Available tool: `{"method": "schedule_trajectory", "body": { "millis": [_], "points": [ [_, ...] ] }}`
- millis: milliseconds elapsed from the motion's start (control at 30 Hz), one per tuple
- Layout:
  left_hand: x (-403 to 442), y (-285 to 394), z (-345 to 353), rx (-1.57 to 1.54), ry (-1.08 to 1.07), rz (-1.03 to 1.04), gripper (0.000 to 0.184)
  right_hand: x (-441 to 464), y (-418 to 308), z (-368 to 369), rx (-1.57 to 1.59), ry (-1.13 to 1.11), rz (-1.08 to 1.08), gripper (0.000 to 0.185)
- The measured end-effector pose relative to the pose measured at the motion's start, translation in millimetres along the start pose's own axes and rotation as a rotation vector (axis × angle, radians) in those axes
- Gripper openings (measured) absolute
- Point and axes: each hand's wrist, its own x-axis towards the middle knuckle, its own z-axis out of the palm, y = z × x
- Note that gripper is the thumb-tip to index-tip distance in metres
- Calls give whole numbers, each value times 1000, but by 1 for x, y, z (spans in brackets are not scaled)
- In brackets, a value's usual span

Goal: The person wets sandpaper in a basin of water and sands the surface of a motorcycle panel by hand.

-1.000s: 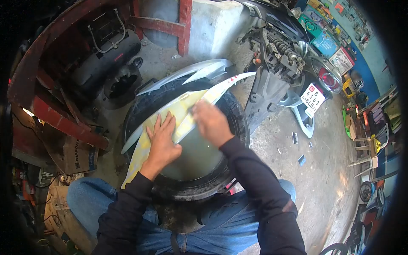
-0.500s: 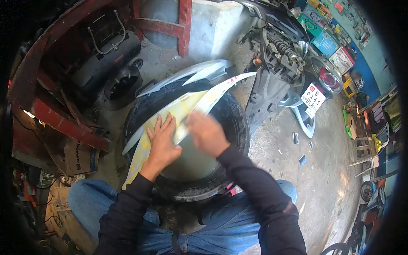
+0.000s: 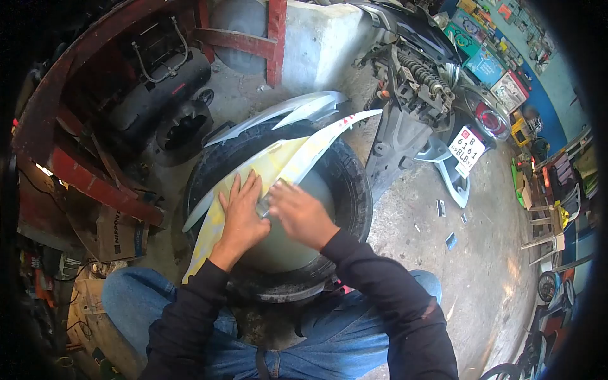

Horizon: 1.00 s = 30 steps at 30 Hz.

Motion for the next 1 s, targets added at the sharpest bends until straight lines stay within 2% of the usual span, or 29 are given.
{"method": "schedule_trajectory", "body": {
  "millis": [67, 100, 133, 200, 233, 300, 400, 600, 633, 700, 733, 800, 833, 900, 933, 1000],
  "points": [
    [0, 3, -3, 21, -4, -20, 86, 9, 12, -16, 342, 118, 437, 24],
    [-2, 4, -2, 16, -10, -28, 86, 19, 14, -23, 584, 230, 689, 28],
    [-1, 5, -4, 34, -11, -31, 86, 23, 19, -27, 968, 344, 892, 34],
    [2, 6, -5, 49, -8, -28, 87, 30, 27, -38, 1279, 443, 1019, 35],
    [1, 6, -5, 53, -10, -28, 87, 32, 30, -42, 1276, 446, 1017, 35],
    [1, 6, -4, 57, -14, -28, 88, 32, 34, -47, 1533, 475, 1146, 31],
    [1, 5, -4, 72, -11, -30, 88, 25, 42, -40, 1563, 411, 1078, 28],
    [-1, 6, -4, 58, -5, -19, 88, 22, 43, -30, 1391, 253, 1082, 25],
    [-1, 6, -3, 65, -5, -17, 88, 21, 43, -26, 1394, 251, 1082, 25],
    [-1, 6, -3, 70, -3, -15, 88, 19, 42, -21, 1192, 302, 1041, 26],
    [-1, 6, -3, 72, -6, -15, 88, 20, 41, -20, 1193, 301, 1041, 26],
    [-1, 6, -4, 74, -10, -15, 88, 22, 38, -19, 939, 333, 957, 28],
    [-1, 7, -4, 75, -14, -23, 90, 24, 37, -19, 940, 333, 957, 28],
    [-1, 8, -4, 74, -18, -31, 91, 27, 35, -21, 653, 345, 824, 31],
    [0, 8, -5, 75, -22, -34, 91, 28, 35, -24, 653, 344, 824, 31],
    [0, 8, -5, 77, -27, -38, 91, 30, 37, -31, 153, 235, 410, 44]
  ]
}}
